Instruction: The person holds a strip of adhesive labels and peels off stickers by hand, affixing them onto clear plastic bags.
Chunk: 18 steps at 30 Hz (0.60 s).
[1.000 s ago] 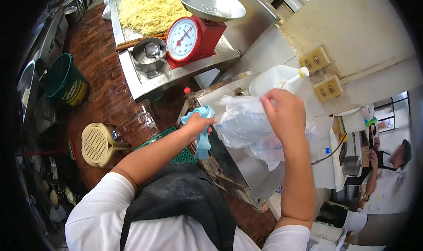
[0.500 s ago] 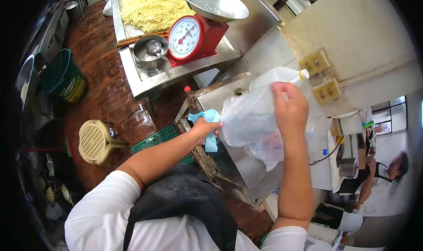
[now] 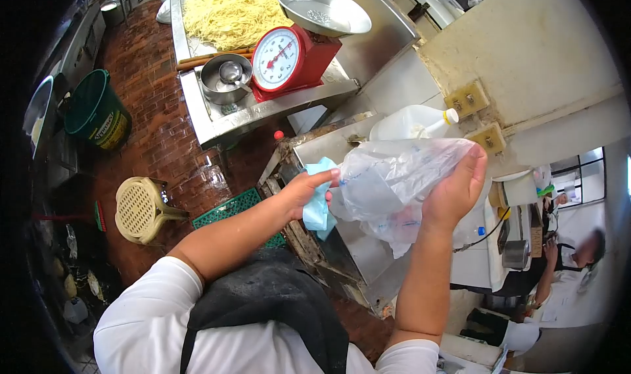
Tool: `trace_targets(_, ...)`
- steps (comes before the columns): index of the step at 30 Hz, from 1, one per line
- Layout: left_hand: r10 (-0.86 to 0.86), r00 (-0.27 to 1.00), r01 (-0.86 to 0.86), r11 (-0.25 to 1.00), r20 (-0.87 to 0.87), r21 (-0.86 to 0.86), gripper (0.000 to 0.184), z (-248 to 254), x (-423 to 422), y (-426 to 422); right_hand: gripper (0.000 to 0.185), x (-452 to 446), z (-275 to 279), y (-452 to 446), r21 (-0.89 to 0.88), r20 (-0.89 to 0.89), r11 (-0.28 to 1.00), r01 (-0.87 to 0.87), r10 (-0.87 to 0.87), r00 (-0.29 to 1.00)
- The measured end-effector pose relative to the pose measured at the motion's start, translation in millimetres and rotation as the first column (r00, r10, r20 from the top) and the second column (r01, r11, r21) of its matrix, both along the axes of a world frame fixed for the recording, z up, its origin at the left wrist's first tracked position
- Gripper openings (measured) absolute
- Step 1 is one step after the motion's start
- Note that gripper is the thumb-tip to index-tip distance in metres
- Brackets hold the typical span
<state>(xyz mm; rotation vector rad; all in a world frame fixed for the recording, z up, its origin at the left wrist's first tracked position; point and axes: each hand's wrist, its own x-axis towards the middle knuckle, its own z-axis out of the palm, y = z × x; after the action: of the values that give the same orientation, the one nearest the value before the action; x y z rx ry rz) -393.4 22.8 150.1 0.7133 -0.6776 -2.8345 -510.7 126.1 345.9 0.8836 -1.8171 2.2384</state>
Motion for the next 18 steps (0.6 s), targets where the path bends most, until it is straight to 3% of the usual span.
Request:
trace_targets(3,-0.056,0.995,0.055,0.998,-0.085,-0.02,0.025,13.4,-0.3,-1.6,0.029,1.3,1.8,3.5,-0.044,0.053,0.997,-0.062,0.065,0.997)
trace_targets(6,-0.058,0.987,0.054,0.998,-0.152,-0.031,0.022,31.1,5.3,-6.9,0.033,3.4,15.4,18.5,0.03,-0.058,0.986,-0.167,0.168,0.984)
trace_targets(9,-0.107,0.968,0.1,0.994,-0.226,-0.039,0.02,33.7,6.2,-17.3,0.036,17.7,34.2,30.4,0.12,-0.201,0.981,-0.15,0.172,0.964)
trace_targets(12,-0.056,0.948,0.078,0.995,-0.313,0.057,0.019,40.3,1.1,-18.9,0.041,20.2,43.3,42.1,0.095,-0.17,0.972,-0.216,0.229,0.958)
trace_targets(15,-0.048,0.916,0.104,0.987,-0.398,0.119,0.02,51.5,1.5,-20.7,0.046,23.5,60.5,74.7,0.226,-0.284,0.712,-0.665,0.701,0.654)
trace_targets(18,-0.118,0.881,0.16,0.986,-0.458,0.052,0.022,54.9,1.8,-18.8,0.055,13.7,65.7,104.5,-0.014,-0.134,0.843,-0.538,0.532,0.836)
